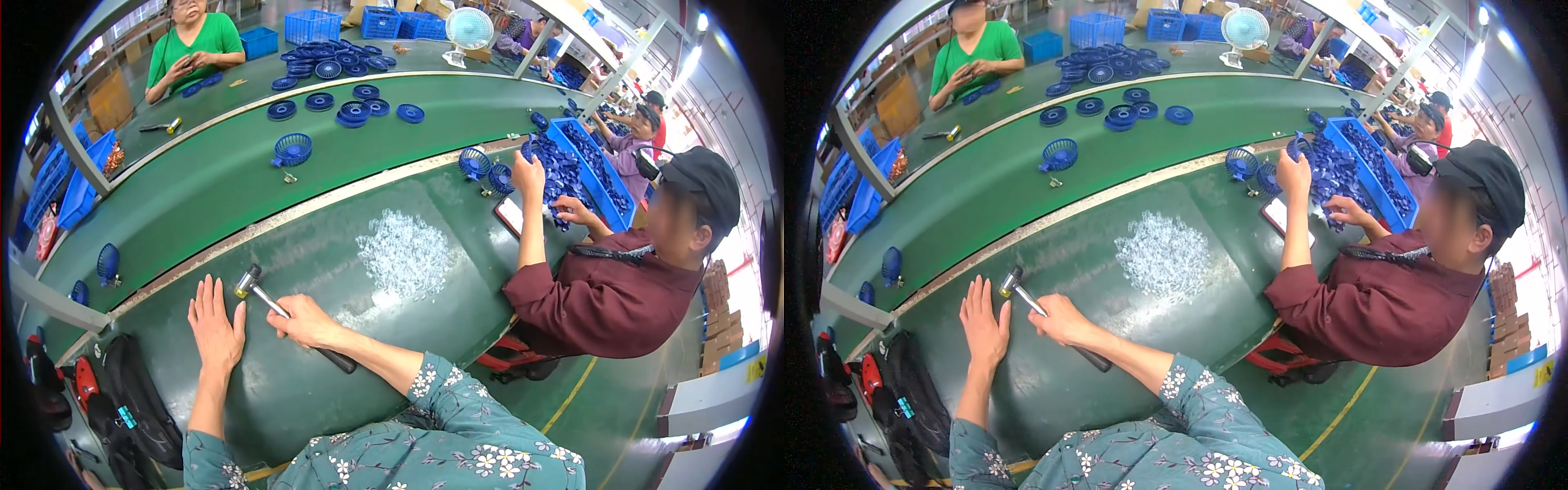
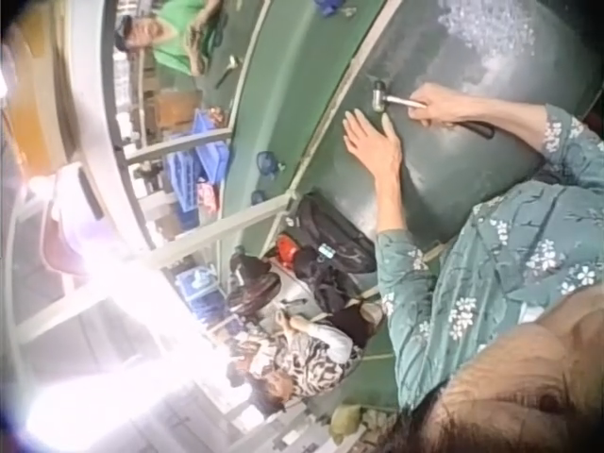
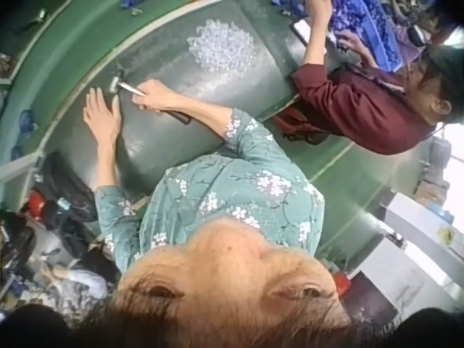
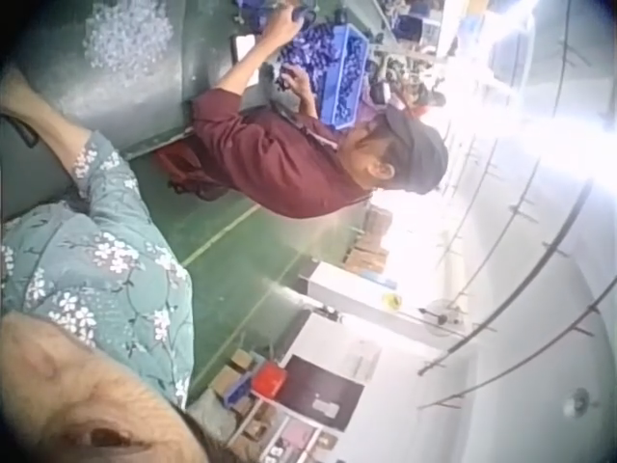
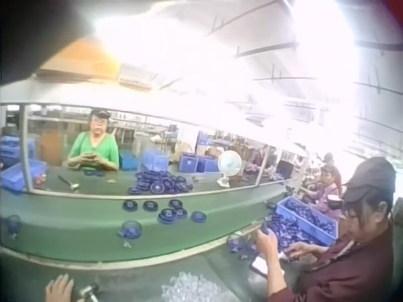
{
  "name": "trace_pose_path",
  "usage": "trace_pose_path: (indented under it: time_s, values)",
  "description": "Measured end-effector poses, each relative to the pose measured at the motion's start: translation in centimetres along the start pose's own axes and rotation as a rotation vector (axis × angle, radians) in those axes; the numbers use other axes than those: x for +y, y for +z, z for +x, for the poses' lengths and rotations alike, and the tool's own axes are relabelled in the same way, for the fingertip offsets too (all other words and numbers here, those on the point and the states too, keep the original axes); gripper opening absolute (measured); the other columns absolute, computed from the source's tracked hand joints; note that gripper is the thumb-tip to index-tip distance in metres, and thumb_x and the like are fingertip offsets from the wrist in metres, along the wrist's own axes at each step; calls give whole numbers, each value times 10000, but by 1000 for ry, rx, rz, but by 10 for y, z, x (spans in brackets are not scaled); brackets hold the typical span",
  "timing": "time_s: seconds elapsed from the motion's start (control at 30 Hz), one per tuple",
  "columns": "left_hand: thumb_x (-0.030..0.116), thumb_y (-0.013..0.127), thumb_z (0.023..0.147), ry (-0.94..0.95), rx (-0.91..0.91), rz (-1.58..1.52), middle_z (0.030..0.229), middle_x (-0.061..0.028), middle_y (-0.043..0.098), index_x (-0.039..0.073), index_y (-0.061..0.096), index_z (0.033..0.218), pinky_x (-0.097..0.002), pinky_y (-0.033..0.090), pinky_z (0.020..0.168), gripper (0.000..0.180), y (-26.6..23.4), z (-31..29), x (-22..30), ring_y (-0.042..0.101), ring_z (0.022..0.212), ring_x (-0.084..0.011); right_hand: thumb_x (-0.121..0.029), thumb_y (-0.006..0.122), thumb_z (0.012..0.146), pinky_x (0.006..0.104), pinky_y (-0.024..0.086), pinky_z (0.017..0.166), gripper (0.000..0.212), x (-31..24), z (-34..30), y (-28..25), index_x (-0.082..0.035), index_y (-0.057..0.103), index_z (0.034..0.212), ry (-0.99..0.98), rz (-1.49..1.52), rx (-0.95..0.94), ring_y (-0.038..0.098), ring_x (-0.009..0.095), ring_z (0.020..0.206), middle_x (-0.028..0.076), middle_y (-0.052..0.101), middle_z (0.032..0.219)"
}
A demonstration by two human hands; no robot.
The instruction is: The person assembles fan parts by fitting circuit boards into plastic fan grilles and tapping them with a small hammer.
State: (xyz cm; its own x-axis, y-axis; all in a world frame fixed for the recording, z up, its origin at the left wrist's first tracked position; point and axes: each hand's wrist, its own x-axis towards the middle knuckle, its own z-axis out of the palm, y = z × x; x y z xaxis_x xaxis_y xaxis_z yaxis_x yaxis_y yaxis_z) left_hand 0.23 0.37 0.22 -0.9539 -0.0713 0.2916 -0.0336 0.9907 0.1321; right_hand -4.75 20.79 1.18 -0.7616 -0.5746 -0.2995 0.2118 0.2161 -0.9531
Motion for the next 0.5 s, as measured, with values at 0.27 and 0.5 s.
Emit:
trace_pose_path:
  time_s: [0.27,0.5]
  values:
    - [342,571,950,11,-2,-12,1536,-149,344,18,378,1445,-504,207,1168,622,-2,1,1,291,1433,-320,-184,605,926,277,344,355,179,-2,-2,-1,-6,618,932,3,27,4,477,92,413,49,621,665]
    - [343,568,953,10,2,-23,1537,-151,342,16,383,1442,-504,198,1171,618,-2,0,-1,288,1435,-321,-196,614,929,271,337,359,188,1,-1,0,-9,615,945,20,63,-10,468,86,417,48,613,671]
